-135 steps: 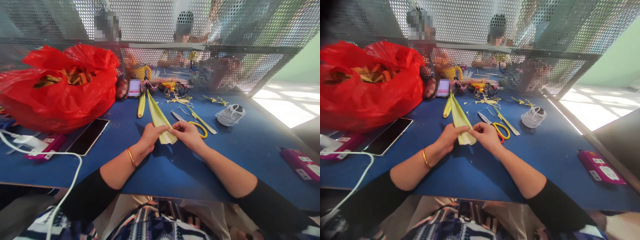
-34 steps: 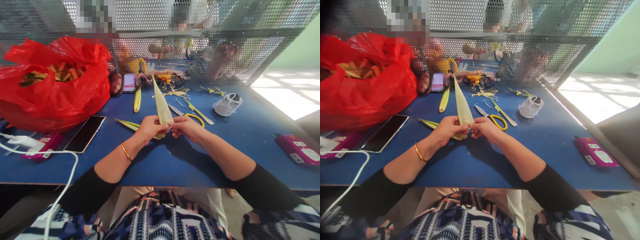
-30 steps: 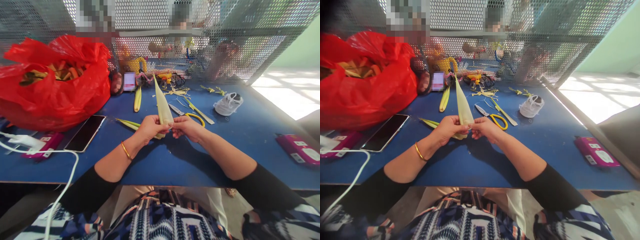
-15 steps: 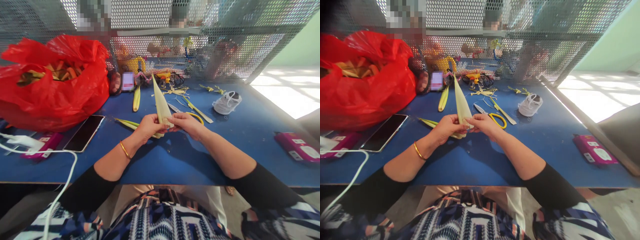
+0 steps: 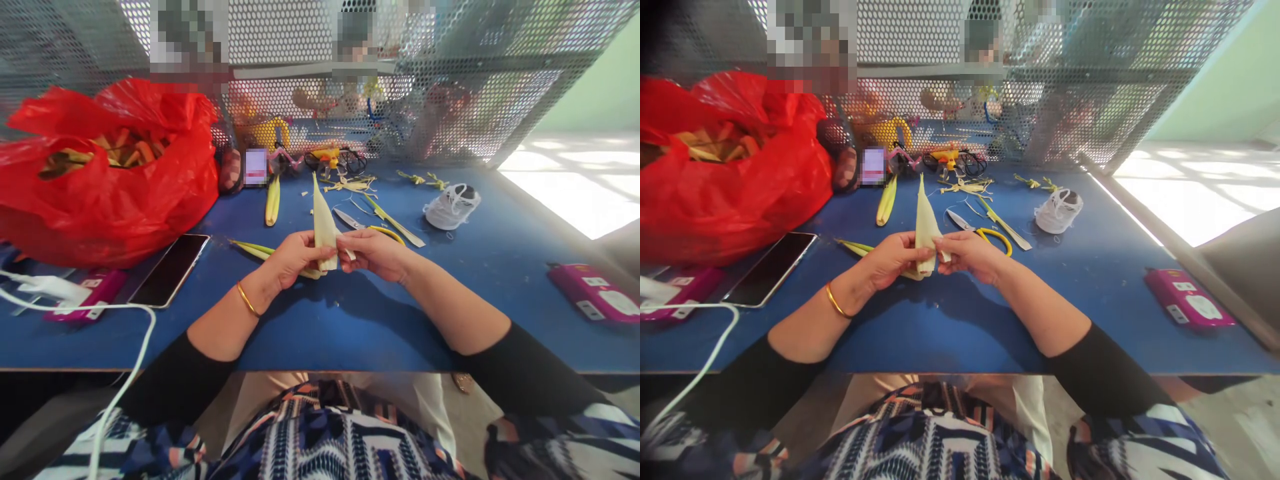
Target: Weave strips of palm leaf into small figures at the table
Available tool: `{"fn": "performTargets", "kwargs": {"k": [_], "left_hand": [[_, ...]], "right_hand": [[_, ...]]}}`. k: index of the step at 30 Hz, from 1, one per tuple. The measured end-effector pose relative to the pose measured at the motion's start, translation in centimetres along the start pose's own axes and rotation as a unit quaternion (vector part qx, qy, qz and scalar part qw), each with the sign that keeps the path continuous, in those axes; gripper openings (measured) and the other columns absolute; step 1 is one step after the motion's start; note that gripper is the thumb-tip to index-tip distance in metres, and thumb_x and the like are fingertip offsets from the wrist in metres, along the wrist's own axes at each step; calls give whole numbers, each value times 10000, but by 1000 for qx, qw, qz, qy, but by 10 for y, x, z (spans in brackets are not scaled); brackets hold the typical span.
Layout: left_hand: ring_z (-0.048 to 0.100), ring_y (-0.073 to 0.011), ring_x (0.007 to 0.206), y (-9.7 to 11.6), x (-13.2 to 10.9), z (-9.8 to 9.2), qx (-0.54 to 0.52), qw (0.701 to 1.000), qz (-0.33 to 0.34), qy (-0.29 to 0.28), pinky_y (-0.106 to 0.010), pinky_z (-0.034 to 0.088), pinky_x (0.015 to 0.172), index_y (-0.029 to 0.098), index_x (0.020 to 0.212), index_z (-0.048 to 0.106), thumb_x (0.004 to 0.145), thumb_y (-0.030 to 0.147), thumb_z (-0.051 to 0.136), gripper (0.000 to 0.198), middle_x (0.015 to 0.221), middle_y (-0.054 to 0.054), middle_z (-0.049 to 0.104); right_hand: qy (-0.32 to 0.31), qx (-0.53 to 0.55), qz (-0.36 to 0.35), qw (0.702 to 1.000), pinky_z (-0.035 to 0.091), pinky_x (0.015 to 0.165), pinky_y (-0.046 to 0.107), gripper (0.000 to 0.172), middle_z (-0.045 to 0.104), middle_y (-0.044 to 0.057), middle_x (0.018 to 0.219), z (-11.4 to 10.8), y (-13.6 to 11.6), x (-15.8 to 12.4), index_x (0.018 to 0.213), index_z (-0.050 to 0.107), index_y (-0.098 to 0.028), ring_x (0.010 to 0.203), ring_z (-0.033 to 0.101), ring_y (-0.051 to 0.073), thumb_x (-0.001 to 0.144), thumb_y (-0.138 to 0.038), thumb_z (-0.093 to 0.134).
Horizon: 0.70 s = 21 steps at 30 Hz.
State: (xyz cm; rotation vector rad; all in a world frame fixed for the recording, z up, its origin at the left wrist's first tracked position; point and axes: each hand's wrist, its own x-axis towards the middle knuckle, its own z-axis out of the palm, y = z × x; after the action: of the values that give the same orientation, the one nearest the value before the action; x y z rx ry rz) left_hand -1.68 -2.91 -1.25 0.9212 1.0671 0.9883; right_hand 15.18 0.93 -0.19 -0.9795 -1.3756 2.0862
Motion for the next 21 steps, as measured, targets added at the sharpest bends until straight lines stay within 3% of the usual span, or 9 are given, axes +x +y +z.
{"fn": "performTargets", "kwargs": {"k": [5,8,13,17,21], "left_hand": [[584,-107,533,-1,1,-3,3,1000,9,-3,-239,478,528,146,834,697,480,245,866,404,664,-9,671],[620,-124,571,-2,1,-2,12,1000,-2,-23,-237,484,544,148,913,713,473,237,868,474,733,-35,706],[624,-124,556,-1,-1,2,12,1000,-11,-19,-230,486,536,140,906,710,556,347,850,430,721,-54,714],[610,-126,530,-2,1,5,-20,1000,1,22,-251,501,543,137,871,682,594,410,829,416,648,-26,679],[584,-105,511,-3,2,4,-46,999,10,18,-232,481,526,139,793,652,584,415,827,387,633,-3,651]], "right_hand": [[-41,7,33,999,536,544,233,299,630,5,579,-6,-7,-3,658,602,-155,526,614,113,786,-411,689],[0,10,53,999,545,538,236,287,675,40,624,-5,-5,0,762,640,-145,533,627,121,856,-415,611],[69,-1,1,998,501,481,187,115,669,15,591,3,4,4,819,675,-139,496,613,99,849,-242,634],[45,-6,17,999,502,496,194,100,690,25,634,5,5,3,796,675,-143,523,621,102,831,-232,646],[-2,54,34,998,491,476,209,121,613,-15,579,3,-3,-1,739,617,-154,472,563,94,802,-248,659]]}}
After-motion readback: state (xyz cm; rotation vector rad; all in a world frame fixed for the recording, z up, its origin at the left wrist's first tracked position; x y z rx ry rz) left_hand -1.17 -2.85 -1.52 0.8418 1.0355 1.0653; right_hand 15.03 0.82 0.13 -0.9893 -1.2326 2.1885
